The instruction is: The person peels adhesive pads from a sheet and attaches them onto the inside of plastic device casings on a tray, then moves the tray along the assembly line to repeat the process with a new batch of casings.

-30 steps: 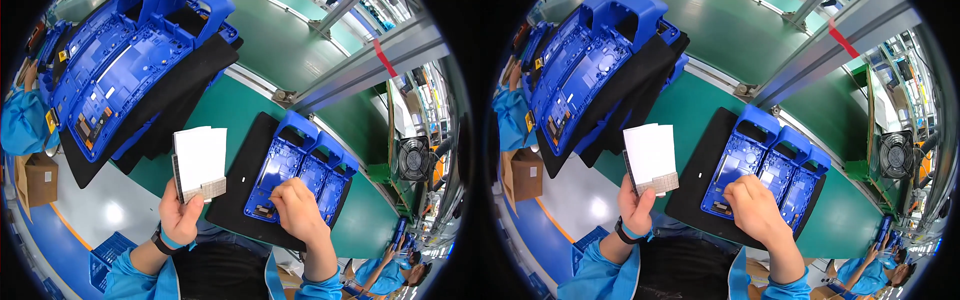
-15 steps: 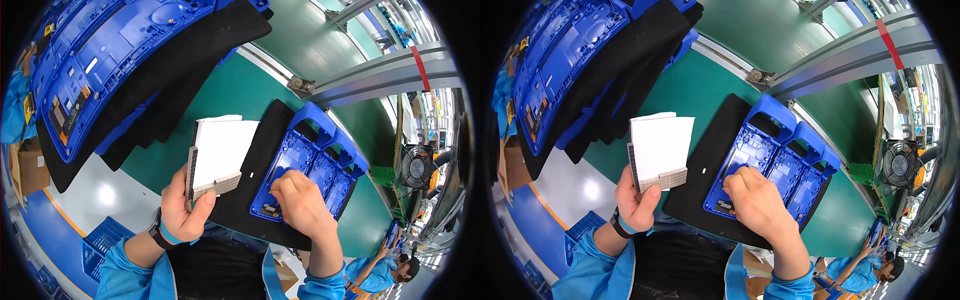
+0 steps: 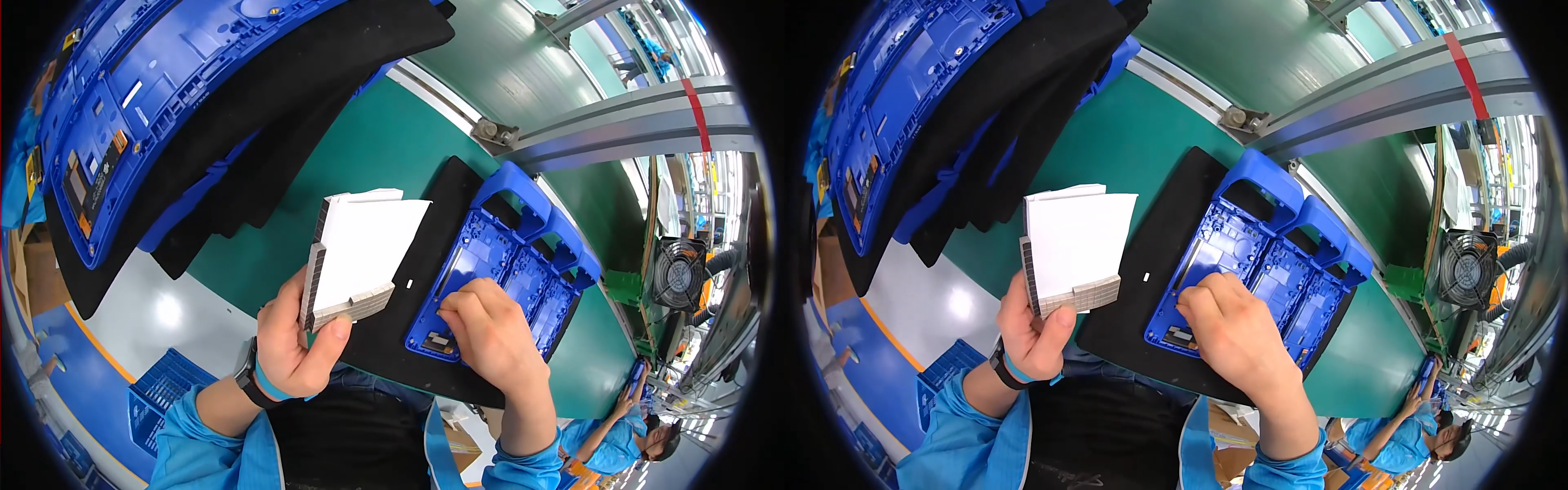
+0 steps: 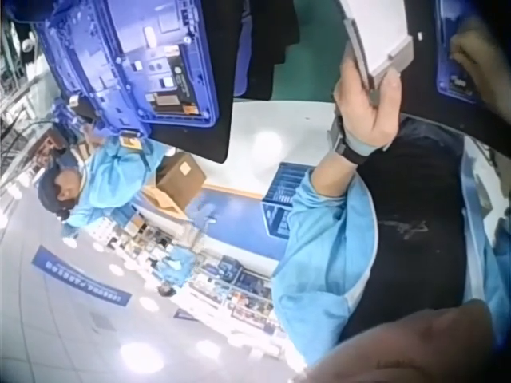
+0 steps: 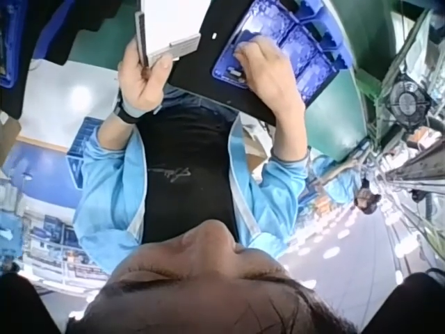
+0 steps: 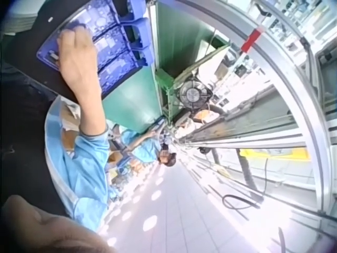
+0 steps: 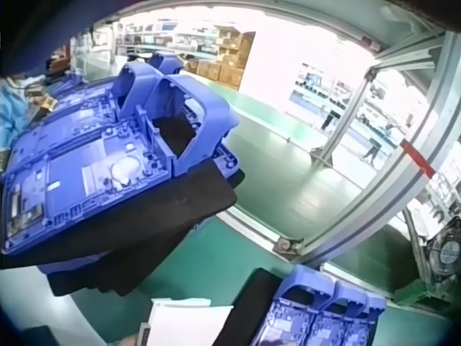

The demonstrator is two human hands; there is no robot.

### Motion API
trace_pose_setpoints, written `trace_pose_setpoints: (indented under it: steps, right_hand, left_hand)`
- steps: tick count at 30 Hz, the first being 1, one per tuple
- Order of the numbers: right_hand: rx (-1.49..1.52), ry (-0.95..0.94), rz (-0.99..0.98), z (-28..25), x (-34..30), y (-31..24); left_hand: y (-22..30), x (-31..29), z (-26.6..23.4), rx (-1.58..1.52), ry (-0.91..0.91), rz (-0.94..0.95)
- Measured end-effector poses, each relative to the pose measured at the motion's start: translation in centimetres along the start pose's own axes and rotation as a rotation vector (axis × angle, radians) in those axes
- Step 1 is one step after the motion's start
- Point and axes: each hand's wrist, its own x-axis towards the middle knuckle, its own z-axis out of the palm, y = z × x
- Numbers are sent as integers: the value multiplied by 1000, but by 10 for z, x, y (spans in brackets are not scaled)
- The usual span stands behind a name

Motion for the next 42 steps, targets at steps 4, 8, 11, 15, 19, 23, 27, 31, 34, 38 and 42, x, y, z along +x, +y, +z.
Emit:
trace_pose_setpoints:
  steps: [4,8,11,15,19,23,27,31,34,38,42]
  right_hand:
    - [-3,95,-28,3,-6,5]
    - [-45,94,-27,9,-11,9]
    - [-23,111,-43,8,-14,7]
    - [20,162,-32,8,-17,8]
    - [75,162,58,3,-24,1]
    - [117,114,27,-2,-22,-2]
    - [138,81,6,1,-24,1]
    - [130,65,26,-2,-24,-2]
    - [121,66,22,0,-24,0]
    - [92,62,-8,3,-24,4]
    - [132,93,29,0,-25,1]
  left_hand:
    - [-1,0,0,-3,3,-3]
    - [-2,-1,0,4,-5,1]
    - [-3,-2,0,4,3,-5]
    - [-1,0,-1,24,-7,4]
    - [0,-2,1,13,8,-30]
    - [0,-1,1,19,-5,-27]
    - [2,-1,0,14,-30,-49]
    - [-2,1,8,-4,13,34]
    - [-2,2,23,-280,175,56]
    - [-6,-4,14,-157,124,106]
    - [4,0,13,-38,-35,117]
